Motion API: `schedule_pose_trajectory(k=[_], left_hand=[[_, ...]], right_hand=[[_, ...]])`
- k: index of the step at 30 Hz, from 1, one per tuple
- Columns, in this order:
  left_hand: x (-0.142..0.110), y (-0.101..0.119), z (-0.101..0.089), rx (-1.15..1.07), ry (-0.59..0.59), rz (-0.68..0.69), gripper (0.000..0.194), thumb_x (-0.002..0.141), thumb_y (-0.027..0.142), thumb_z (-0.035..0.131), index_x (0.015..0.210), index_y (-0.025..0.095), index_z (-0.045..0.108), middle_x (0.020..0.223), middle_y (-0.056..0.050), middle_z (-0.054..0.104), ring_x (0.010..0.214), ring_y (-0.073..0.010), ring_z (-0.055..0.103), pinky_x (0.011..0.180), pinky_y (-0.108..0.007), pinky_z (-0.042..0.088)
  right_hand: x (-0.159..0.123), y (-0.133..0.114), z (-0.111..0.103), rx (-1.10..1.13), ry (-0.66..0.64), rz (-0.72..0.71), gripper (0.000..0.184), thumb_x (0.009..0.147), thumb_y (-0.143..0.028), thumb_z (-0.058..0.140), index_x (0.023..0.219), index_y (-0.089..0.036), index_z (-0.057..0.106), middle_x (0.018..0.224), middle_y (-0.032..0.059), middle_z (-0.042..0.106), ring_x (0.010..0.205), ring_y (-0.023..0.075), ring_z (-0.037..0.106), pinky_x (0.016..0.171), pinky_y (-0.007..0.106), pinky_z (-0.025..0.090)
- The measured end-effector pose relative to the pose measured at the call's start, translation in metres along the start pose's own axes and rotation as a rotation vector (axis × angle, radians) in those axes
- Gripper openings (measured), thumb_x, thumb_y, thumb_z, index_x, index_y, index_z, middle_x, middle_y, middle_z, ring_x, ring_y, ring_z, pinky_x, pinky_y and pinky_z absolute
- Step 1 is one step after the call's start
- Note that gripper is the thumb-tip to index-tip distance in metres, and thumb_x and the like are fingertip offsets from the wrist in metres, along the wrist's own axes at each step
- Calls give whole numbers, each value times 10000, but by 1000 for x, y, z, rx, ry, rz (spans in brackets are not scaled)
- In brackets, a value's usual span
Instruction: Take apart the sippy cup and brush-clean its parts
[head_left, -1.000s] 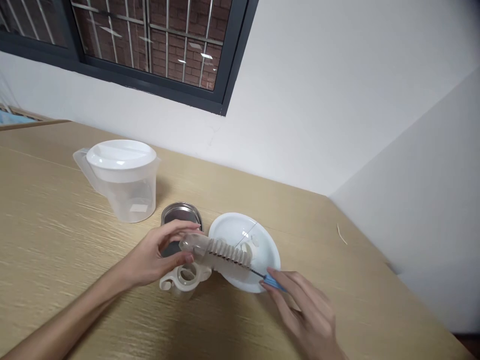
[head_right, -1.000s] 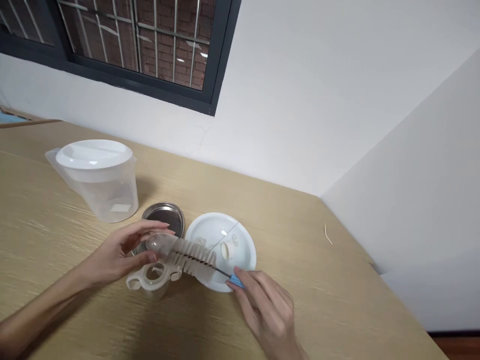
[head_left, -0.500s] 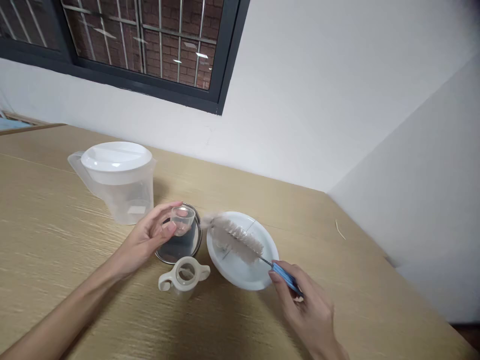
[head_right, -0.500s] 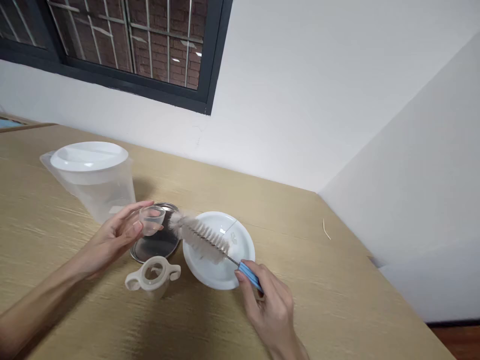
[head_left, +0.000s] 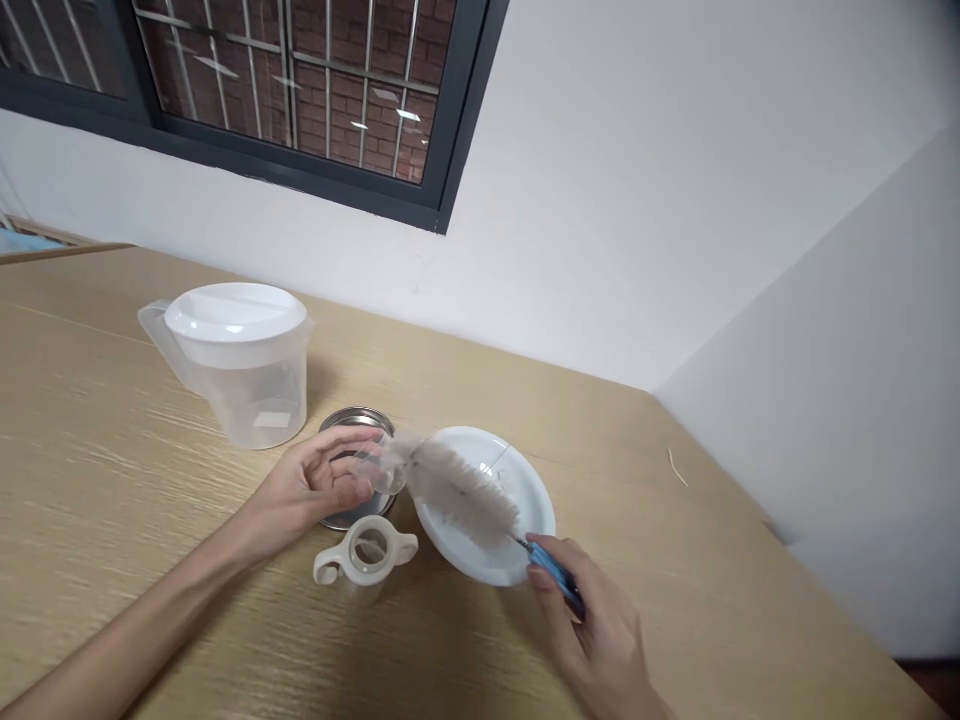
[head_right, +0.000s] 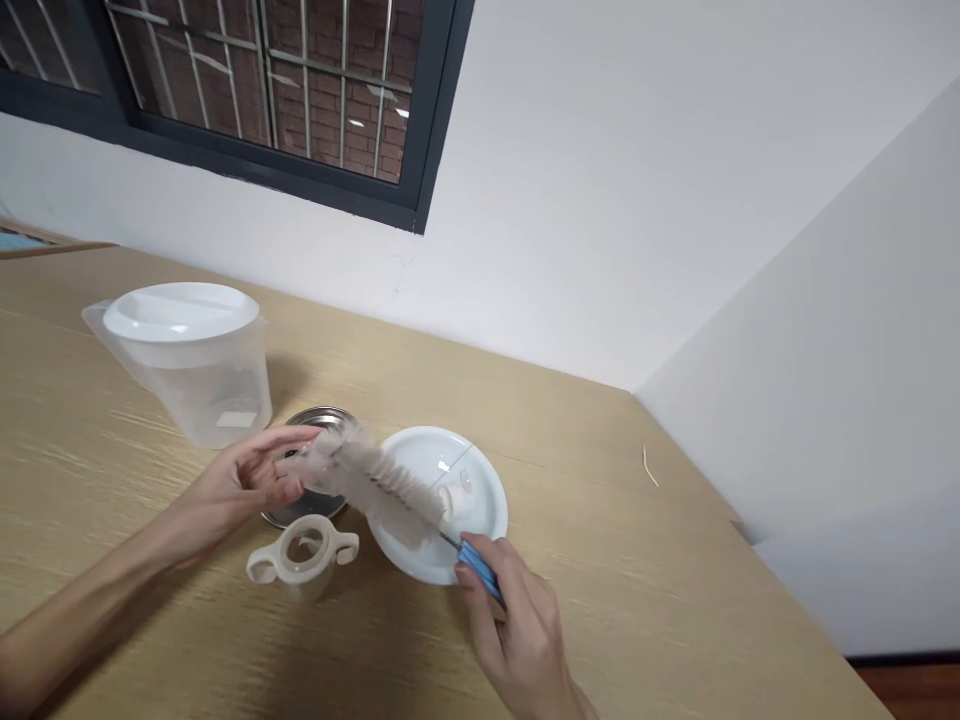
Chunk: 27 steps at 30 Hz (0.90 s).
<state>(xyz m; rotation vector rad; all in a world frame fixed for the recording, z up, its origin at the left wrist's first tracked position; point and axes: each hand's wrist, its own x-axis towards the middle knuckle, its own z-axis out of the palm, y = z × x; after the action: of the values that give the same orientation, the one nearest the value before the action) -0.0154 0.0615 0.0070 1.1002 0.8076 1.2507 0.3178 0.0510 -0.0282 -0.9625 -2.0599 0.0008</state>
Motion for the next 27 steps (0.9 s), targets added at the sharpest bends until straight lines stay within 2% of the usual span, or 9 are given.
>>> schedule_pose_trajectory(k=[4, 8, 11, 14, 16, 19, 22, 24, 27], left_hand=[[-2, 0, 3, -39, -63, -17, 496, 778, 204, 833, 1224, 215, 614, 1061, -75, 736, 987, -194, 699, 725, -228, 574], [-1, 4, 7, -13, -1, -26, 489, 737, 178, 860, 1169, 200, 631, 1096, -79, 747, 1011, -200, 709, 790, -258, 589], [1, 6, 7, 35, 46, -32, 488, 701, 157, 880, 1126, 186, 640, 1128, -75, 742, 1020, -180, 707, 867, -255, 572], [1, 5, 5, 70, 79, -50, 529, 664, 147, 899, 1121, 176, 635, 1077, -59, 740, 1013, -171, 699, 880, -249, 563], [0, 3, 4, 81, 68, -75, 546, 669, 162, 896, 1138, 181, 617, 1094, -68, 730, 1032, -195, 692, 848, -273, 578], [0, -1, 3, 102, 41, -80, 548, 684, 199, 886, 1146, 199, 590, 1111, -81, 730, 1058, -231, 688, 810, -310, 596], [2, -3, 3, 191, 82, -34, 530, 679, 215, 884, 1128, 210, 603, 1095, -65, 740, 1064, -228, 692, 921, -362, 575], [4, -4, 0, 288, 96, 5, 509, 679, 230, 877, 1124, 217, 630, 1151, -66, 725, 1091, -240, 681, 995, -409, 546], [7, -5, -6, 455, 112, 58, 469, 693, 262, 861, 1120, 228, 670, 1221, -70, 693, 1104, -261, 666, 1050, -478, 508]], right_hand=[[3, 4, 3, -13, 15, 57, 185, 968, -204, 553, 1141, -182, 616, 881, 44, 687, 687, 116, 655, 596, 190, 532], [5, 6, 0, -49, 91, 133, 163, 975, -226, 553, 1118, -182, 617, 903, 50, 708, 672, 112, 654, 564, 180, 524], [5, 3, -3, -17, 93, 86, 174, 974, -215, 546, 1129, -176, 614, 881, 50, 703, 638, 107, 645, 517, 170, 508], [6, 0, -3, 11, 15, -2, 199, 958, -190, 565, 1147, -171, 623, 836, 43, 683, 628, 112, 639, 522, 182, 511], [7, 1, -1, 4, 0, 17, 187, 956, -190, 570, 1132, -170, 633, 832, 44, 682, 628, 113, 637, 534, 188, 517], [8, 4, -1, -23, 51, 93, 161, 963, -214, 569, 1100, -176, 645, 864, 54, 703, 646, 118, 649, 555, 190, 529], [7, 5, -2, -3, 79, 75, 165, 964, -198, 561, 1099, -180, 653, 908, 63, 727, 666, 119, 669, 565, 183, 534], [7, 5, -3, 28, 40, 22, 189, 955, -175, 565, 1121, -177, 655, 915, 65, 732, 673, 122, 677, 556, 182, 532], [7, 5, -2, 27, -7, -8, 209, 945, -156, 573, 1134, -169, 663, 840, 43, 726, 572, 102, 633, 494, 182, 500]])
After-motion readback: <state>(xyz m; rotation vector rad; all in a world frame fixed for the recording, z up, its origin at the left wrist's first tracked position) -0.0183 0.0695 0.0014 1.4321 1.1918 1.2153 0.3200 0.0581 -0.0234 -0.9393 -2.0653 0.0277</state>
